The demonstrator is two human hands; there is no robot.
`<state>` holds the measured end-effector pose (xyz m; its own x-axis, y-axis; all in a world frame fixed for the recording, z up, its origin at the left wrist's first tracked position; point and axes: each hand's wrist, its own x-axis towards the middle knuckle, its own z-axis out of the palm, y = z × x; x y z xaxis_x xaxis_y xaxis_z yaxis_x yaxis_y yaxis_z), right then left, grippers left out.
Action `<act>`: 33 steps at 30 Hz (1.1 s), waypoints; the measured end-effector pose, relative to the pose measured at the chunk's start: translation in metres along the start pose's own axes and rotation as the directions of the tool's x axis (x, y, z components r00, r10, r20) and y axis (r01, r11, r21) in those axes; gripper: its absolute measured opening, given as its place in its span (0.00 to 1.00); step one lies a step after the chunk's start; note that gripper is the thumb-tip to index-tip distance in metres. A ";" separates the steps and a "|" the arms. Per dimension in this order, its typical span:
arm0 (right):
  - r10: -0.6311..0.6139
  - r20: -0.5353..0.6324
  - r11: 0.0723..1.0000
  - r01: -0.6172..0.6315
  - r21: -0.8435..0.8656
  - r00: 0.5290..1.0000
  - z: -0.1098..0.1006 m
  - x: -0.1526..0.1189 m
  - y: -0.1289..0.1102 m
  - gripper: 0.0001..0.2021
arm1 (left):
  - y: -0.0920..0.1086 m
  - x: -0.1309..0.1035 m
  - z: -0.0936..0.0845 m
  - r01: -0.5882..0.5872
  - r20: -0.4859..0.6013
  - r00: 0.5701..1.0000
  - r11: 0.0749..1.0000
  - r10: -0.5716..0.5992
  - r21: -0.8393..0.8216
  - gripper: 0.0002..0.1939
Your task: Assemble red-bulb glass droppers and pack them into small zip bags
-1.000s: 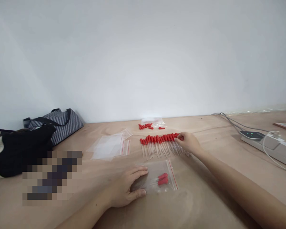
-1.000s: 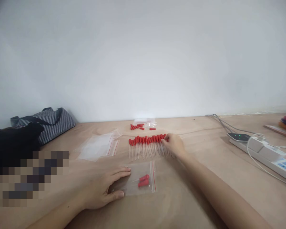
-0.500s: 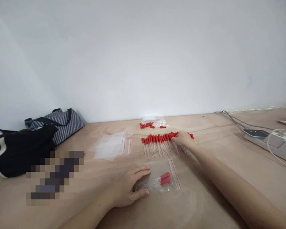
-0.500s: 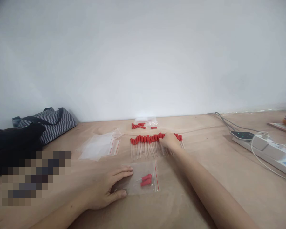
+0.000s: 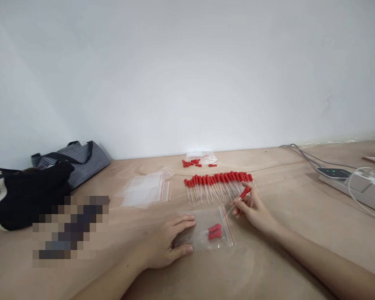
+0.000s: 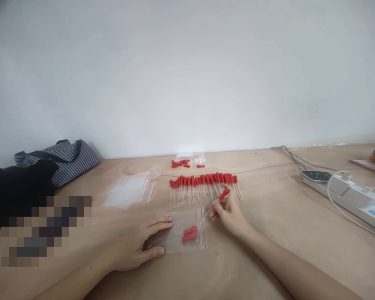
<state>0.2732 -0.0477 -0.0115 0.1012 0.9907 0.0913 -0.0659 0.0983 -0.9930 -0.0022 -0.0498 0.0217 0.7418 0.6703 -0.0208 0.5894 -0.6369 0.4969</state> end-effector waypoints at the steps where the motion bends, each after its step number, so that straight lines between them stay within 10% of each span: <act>1: 0.041 0.008 0.998 -0.041 0.048 0.999 0.004 -0.002 0.002 0.36 | -0.001 0.000 0.000 -0.005 -0.003 1.000 1.000 0.005 -0.001 0.25; 6: 0.135 0.040 0.963 -0.141 0.228 0.990 0.016 -0.008 0.004 0.24 | -0.002 -0.001 0.001 0.033 -0.019 0.999 0.999 -0.033 -0.029 0.29; 15: 0.182 0.090 0.982 -0.186 0.035 0.979 0.023 -0.014 0.001 0.22 | 0.004 -0.001 -0.001 0.040 -0.028 0.999 0.997 -0.042 -0.063 0.30; 26: 0.104 0.494 0.986 -0.024 -0.164 0.863 0.029 -0.018 -0.003 0.16 | 0.005 -0.001 0.000 0.062 -0.006 0.998 0.998 -0.062 -0.015 0.30; 33: -0.186 -0.006 0.729 0.134 -0.671 0.983 -0.022 0.043 -0.009 0.09 | 0.006 -0.002 -0.002 0.075 0.006 0.997 0.997 -0.075 -0.008 0.30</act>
<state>0.3000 -0.0082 -0.0002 0.1173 0.9545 0.2741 0.6313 0.1414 -0.7625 -0.0006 -0.0539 0.0261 0.6971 0.7142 -0.0632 0.6413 -0.5816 0.5005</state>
